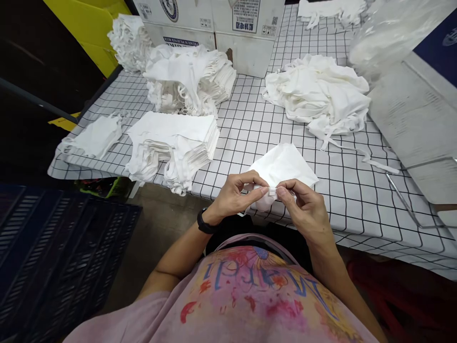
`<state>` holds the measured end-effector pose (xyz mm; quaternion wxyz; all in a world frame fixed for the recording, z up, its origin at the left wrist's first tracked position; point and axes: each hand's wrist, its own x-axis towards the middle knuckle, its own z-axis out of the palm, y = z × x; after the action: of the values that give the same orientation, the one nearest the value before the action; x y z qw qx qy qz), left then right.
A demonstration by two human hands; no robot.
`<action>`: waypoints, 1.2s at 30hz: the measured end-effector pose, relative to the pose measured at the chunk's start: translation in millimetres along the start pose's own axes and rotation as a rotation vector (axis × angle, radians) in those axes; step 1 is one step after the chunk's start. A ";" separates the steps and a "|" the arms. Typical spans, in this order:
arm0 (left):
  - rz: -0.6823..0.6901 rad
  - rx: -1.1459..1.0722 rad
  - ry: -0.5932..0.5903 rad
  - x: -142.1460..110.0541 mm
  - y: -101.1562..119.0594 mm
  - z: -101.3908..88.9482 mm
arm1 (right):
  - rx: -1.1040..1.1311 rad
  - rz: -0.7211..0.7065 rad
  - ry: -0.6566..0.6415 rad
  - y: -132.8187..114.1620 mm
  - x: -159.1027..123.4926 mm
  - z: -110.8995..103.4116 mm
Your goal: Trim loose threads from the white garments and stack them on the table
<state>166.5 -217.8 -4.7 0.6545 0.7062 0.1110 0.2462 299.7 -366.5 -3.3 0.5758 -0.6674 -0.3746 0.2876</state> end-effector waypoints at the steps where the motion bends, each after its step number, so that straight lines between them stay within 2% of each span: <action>1: -0.001 -0.004 0.001 0.1 0.0 0.3 | 0.005 0.001 -0.002 0.6 0.0 0.3; 7: -0.076 -0.049 0.037 1.3 3.1 2.5 | 0.002 0.003 -0.004 2.4 2.3 -0.1; 11: -0.134 -0.086 0.099 2.4 3.3 1.8 | -0.121 -0.052 0.004 6.9 6.4 -7.8; 14: -0.164 -0.141 0.161 3.6 2.3 -1.2 | -0.236 -0.069 0.033 18.5 8.9 -17.7; 17: -0.187 -0.185 0.216 5.2 1.3 -6.9 | -0.256 -0.013 0.082 35.0 9.4 -30.0; 20: -0.207 -0.206 0.291 7.8 0.0 -13.7 | -0.218 0.059 0.126 48.7 8.7 -42.7; 24: -0.241 -0.250 0.395 12.6 -3.4 -20.5 | 0.002 0.129 0.153 57.8 9.1 -54.9; 29: -0.258 -0.260 0.419 16.6 -8.5 -22.7 | 0.174 0.159 0.217 59.3 11.5 -58.9; 36: -0.284 -0.236 0.441 17.1 -9.2 -21.3 | 0.166 0.149 0.176 52.8 8.5 -57.1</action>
<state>172.2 -190.0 -9.7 0.7202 0.5319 0.3191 0.3107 359.9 -393.9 -45.0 0.6368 -0.6661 -0.2471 0.2996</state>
